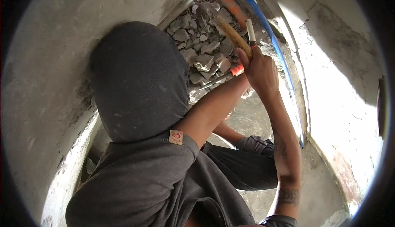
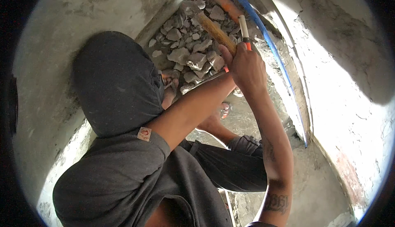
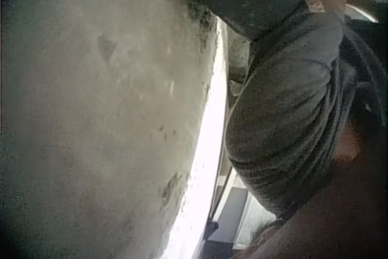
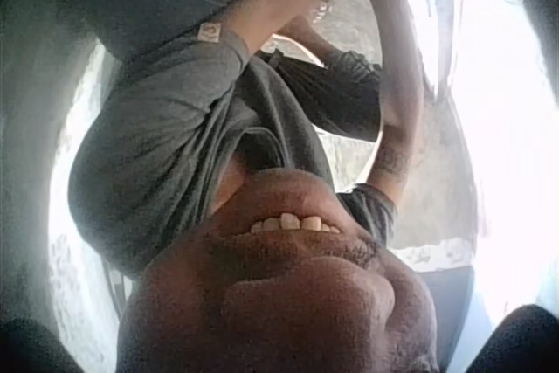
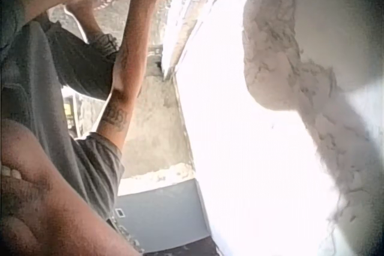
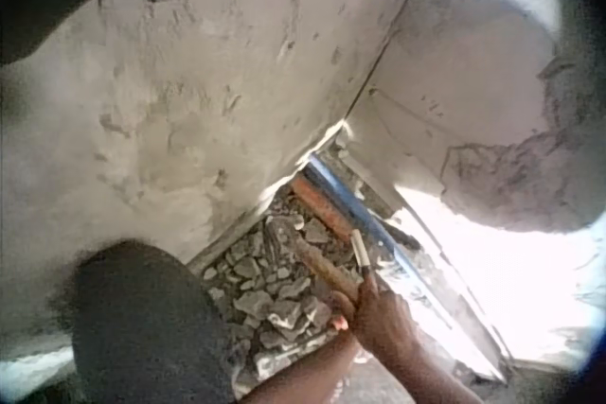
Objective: The person uses a hammer and a chisel to break and remove concrete fragments from a channel around a pipe. The person holds the chisel with one hand and strikes it with the hammer, then clears away the debris by hand.
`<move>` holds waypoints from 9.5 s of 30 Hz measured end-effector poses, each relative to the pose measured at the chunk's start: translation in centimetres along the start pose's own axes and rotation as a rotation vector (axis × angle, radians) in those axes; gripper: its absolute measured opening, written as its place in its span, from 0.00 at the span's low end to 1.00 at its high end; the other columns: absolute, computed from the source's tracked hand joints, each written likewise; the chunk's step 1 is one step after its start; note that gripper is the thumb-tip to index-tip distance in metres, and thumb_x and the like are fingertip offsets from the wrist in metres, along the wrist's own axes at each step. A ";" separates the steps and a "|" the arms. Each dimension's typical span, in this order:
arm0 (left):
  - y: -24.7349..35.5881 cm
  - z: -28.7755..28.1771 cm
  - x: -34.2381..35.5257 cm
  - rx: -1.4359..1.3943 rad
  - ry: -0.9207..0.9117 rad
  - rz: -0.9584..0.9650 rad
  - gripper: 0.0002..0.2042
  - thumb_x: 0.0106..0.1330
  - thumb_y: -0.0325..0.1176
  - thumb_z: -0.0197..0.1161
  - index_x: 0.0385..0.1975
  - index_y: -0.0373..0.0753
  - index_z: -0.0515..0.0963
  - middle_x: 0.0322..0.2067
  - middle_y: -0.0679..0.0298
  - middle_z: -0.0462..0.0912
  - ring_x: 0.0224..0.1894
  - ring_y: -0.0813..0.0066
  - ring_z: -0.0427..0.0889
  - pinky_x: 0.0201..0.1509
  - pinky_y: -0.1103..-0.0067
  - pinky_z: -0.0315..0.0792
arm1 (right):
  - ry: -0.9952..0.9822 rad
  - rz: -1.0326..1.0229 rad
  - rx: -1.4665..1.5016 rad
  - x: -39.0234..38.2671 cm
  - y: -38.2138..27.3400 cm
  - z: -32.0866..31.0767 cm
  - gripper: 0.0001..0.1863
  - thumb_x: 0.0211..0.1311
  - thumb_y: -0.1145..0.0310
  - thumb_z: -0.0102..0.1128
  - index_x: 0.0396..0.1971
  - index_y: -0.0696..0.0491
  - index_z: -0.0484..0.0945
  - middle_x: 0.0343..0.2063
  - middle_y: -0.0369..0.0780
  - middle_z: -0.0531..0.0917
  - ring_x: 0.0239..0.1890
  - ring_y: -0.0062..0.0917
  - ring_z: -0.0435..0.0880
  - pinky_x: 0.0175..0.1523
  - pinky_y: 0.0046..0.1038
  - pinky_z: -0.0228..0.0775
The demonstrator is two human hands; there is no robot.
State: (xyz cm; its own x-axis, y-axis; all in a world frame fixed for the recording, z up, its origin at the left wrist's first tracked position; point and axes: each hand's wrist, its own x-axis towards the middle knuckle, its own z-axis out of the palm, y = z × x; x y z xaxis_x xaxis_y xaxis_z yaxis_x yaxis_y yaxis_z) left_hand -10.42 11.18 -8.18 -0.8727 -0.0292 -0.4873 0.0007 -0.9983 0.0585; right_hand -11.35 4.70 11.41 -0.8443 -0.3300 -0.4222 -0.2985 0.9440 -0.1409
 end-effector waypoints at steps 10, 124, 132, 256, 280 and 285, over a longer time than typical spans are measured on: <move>-2.4 0.9 2.7 0.270 0.222 0.010 0.27 0.54 0.71 0.49 0.28 0.49 0.69 0.26 0.65 0.74 0.31 0.69 0.75 0.35 0.68 0.68 | -0.086 0.158 -0.197 4.5 7.5 3.3 0.32 0.63 0.39 0.48 0.35 0.59 0.76 0.26 0.56 0.82 0.35 0.53 0.82 0.41 0.48 0.74; 11.9 0.9 2.7 2.166 0.331 0.075 0.12 0.66 0.29 0.49 0.36 0.36 0.82 0.38 0.51 0.84 0.43 0.54 0.83 0.43 0.63 0.78 | 0.225 0.496 1.110 -10.5 4.4 -5.6 0.33 0.66 0.35 0.40 0.19 0.52 0.67 0.11 0.32 0.65 0.11 0.15 0.64 0.15 0.21 0.56; 12.8 1.6 3.1 2.255 0.238 0.065 0.12 0.66 0.31 0.50 0.37 0.33 0.81 0.37 0.52 0.84 0.41 0.53 0.83 0.42 0.63 0.78 | 0.373 0.578 0.942 -2.7 7.0 5.0 0.40 0.65 0.32 0.35 0.14 0.57 0.71 0.09 0.38 0.70 0.12 0.22 0.73 0.20 0.28 0.64; 22.4 7.5 11.2 1.649 0.500 0.102 0.10 0.67 0.40 0.50 0.36 0.40 0.68 0.20 0.60 0.71 0.12 0.66 0.67 0.12 0.67 0.62 | 0.590 0.635 1.180 -25.6 15.9 -12.4 0.28 0.61 0.37 0.50 0.26 0.51 0.72 0.12 0.29 0.67 0.10 0.08 0.65 0.14 0.13 0.58; 22.2 10.7 6.7 1.648 0.406 -0.266 0.07 0.70 0.36 0.51 0.37 0.41 0.69 0.19 0.68 0.69 0.11 0.76 0.64 0.13 0.80 0.58 | 0.707 0.458 1.427 -26.0 13.8 -14.0 0.26 0.56 0.38 0.59 0.19 0.46 0.70 0.12 0.27 0.67 0.11 0.08 0.64 0.17 0.12 0.58; 16.7 14.8 1.8 2.130 0.201 -0.681 0.10 0.71 0.40 0.48 0.33 0.40 0.69 0.13 0.65 0.66 0.09 0.72 0.64 0.11 0.72 0.59 | 0.676 0.490 1.441 -25.9 14.1 -13.6 0.26 0.56 0.38 0.59 0.19 0.47 0.70 0.12 0.27 0.67 0.11 0.09 0.65 0.16 0.13 0.58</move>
State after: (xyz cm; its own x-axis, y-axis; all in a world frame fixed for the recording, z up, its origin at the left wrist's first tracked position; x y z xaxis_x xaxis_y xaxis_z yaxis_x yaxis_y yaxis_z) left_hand -19.22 -4.81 4.76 -0.4686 0.0467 -0.8822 -0.6680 0.6347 0.3884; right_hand 0.21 26.44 32.57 -0.8698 0.3995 -0.2895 0.3389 0.0575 -0.9391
